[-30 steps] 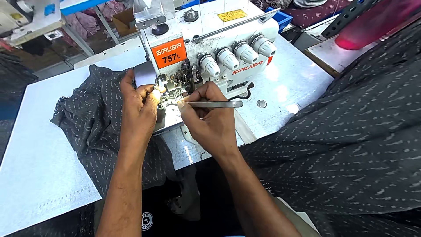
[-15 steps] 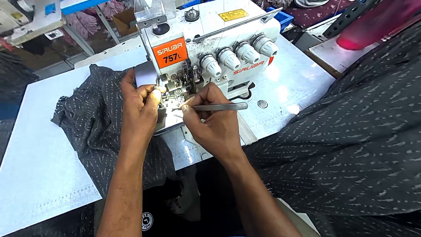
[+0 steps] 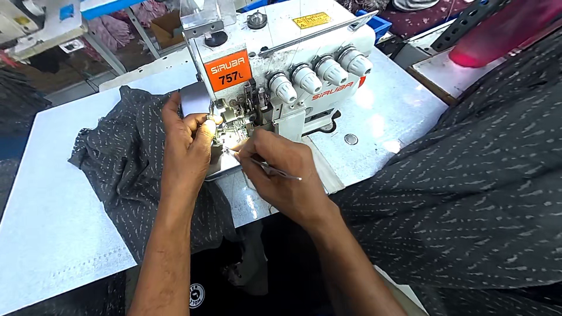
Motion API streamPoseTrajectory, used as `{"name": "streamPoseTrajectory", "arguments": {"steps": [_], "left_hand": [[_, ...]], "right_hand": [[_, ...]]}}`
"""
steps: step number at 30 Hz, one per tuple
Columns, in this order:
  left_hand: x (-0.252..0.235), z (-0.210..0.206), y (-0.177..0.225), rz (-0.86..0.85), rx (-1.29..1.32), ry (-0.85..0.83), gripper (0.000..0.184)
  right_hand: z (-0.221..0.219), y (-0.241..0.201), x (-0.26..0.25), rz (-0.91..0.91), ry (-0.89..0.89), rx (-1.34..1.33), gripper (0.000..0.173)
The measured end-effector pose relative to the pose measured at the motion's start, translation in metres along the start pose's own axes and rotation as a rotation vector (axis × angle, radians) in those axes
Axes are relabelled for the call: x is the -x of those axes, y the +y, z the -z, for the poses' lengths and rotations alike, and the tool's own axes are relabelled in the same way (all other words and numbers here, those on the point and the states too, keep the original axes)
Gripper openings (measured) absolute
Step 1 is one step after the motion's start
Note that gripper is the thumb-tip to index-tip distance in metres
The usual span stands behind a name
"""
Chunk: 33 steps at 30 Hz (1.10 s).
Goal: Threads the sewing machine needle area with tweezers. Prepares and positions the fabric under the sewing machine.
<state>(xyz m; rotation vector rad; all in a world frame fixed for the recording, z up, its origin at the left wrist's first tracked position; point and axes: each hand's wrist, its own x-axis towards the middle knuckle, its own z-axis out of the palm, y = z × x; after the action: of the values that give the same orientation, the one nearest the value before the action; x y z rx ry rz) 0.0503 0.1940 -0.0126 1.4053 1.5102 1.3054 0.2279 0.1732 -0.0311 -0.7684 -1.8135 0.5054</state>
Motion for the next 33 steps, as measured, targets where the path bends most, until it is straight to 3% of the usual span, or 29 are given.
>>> {"name": "streamPoseTrajectory", "arguments": {"steps": [7, 12, 18, 24, 33], "left_hand": [[0.001, -0.001, 0.0, -0.024, 0.001, -0.004, 0.064], [0.0, 0.0, 0.002, 0.001, -0.004, 0.007, 0.065], [0.001, -0.002, 0.001, -0.007, 0.015, 0.013, 0.063], [0.001, -0.001, 0.002, -0.006, 0.012, 0.011, 0.064], [0.001, -0.002, 0.002, -0.006, -0.002, 0.025, 0.064]], "right_hand": [[-0.003, 0.0, -0.003, 0.074, 0.038, -0.07, 0.006], [0.001, 0.001, -0.005, 0.01, -0.022, 0.009, 0.006], [-0.004, 0.005, -0.003, -0.078, 0.173, -0.06, 0.008], [-0.019, 0.005, -0.003, -0.162, 0.227, -0.12, 0.011], [-0.028, 0.006, -0.001, -0.092, 0.306, 0.058, 0.006]]}}
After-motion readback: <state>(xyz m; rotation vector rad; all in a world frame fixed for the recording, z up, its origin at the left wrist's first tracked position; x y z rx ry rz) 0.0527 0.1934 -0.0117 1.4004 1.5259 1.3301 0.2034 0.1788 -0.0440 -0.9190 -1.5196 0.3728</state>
